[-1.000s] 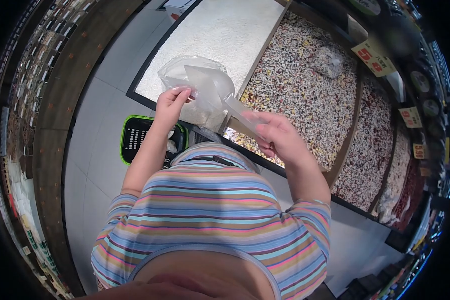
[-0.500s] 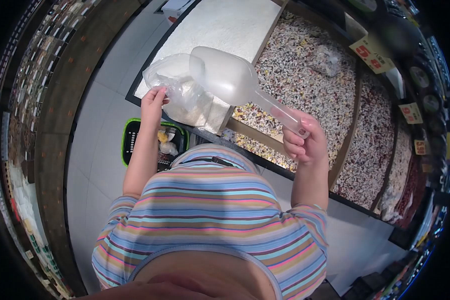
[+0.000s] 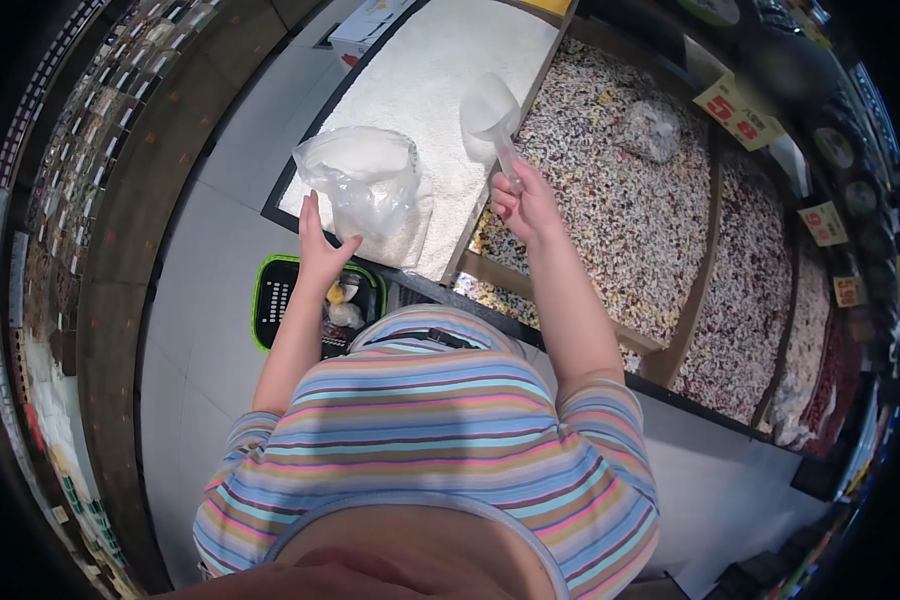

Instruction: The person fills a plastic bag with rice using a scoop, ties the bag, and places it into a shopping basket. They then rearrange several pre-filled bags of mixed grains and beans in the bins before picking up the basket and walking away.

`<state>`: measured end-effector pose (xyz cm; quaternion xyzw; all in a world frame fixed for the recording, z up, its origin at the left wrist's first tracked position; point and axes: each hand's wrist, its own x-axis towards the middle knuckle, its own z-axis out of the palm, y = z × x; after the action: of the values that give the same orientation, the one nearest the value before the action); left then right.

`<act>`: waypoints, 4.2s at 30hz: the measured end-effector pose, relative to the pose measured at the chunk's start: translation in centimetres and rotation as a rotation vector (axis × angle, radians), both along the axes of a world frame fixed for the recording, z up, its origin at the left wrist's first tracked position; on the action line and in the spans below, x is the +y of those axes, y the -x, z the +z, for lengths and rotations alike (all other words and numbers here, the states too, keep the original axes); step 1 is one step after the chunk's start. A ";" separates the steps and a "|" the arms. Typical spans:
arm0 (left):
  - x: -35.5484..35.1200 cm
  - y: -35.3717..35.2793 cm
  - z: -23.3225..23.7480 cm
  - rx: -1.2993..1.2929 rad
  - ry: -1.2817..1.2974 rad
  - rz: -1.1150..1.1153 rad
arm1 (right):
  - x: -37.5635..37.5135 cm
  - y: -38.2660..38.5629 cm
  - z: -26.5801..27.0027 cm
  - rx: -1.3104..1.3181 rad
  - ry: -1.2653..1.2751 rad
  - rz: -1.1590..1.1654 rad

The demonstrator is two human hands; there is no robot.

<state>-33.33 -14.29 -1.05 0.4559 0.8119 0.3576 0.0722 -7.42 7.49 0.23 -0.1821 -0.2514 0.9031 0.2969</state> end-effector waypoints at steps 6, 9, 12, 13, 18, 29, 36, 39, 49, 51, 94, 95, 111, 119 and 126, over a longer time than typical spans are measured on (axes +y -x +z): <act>3.2 -1.0 0.7 0.145 0.251 0.071 | 1.3 4.8 -2.8 -0.182 0.058 -0.075; 5.0 -1.6 1.1 0.151 0.277 0.079 | 0.4 5.4 -2.4 -0.534 -0.128 0.045; 6.6 -1.3 -0.2 0.172 0.147 0.155 | -0.3 5.0 -1.9 -0.730 -0.320 0.152; 7.1 -0.8 -0.9 0.163 0.130 0.122 | -0.8 5.0 -1.5 -0.793 -0.372 0.163; 8.5 0.5 -2.8 -0.378 -0.176 0.035 | -1.2 4.4 -3.2 -1.211 -1.055 0.016; 8.3 -0.5 3.1 -0.799 -0.463 0.004 | -3.2 9.5 -1.4 -0.937 -1.507 -0.086; 7.9 -0.9 3.9 -0.807 -0.505 -0.047 | -3.8 14.3 -3.0 -0.898 -1.309 0.090; 7.5 -1.0 2.9 -0.702 -0.481 -0.147 | -3.2 14.7 -3.1 -0.835 -1.061 0.120; 6.6 0.1 -2.4 0.303 0.184 -0.378 | -5.0 13.8 0.9 -0.467 -0.760 -0.001; 7.8 -0.1 -2.7 -0.052 0.028 -0.481 | -6.1 14.5 0.5 -0.485 -1.056 -0.050; 3.3 -8.4 10.1 -1.288 -0.244 -0.787 | -12.1 5.3 3.8 -0.345 -0.787 0.352; 3.3 -8.7 10.5 -1.337 -0.252 -0.766 | -12.2 5.0 3.4 -0.352 -0.796 0.350; 4.0 -9.3 10.9 -1.830 -0.277 -0.570 | -11.5 3.4 2.7 -0.475 -1.365 0.376; 3.4 -9.0 10.6 -1.608 -0.367 -0.566 | -10.9 3.7 5.2 -0.896 -1.286 0.455; 1.6 -8.8 8.7 -1.613 -0.411 -0.276 | -10.2 3.7 6.0 -0.842 -1.218 0.064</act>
<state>-24.51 -12.68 7.68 0.1599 0.3675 0.7022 0.5885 -11.08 -2.67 6.28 -0.3088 -0.8056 0.4654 0.1975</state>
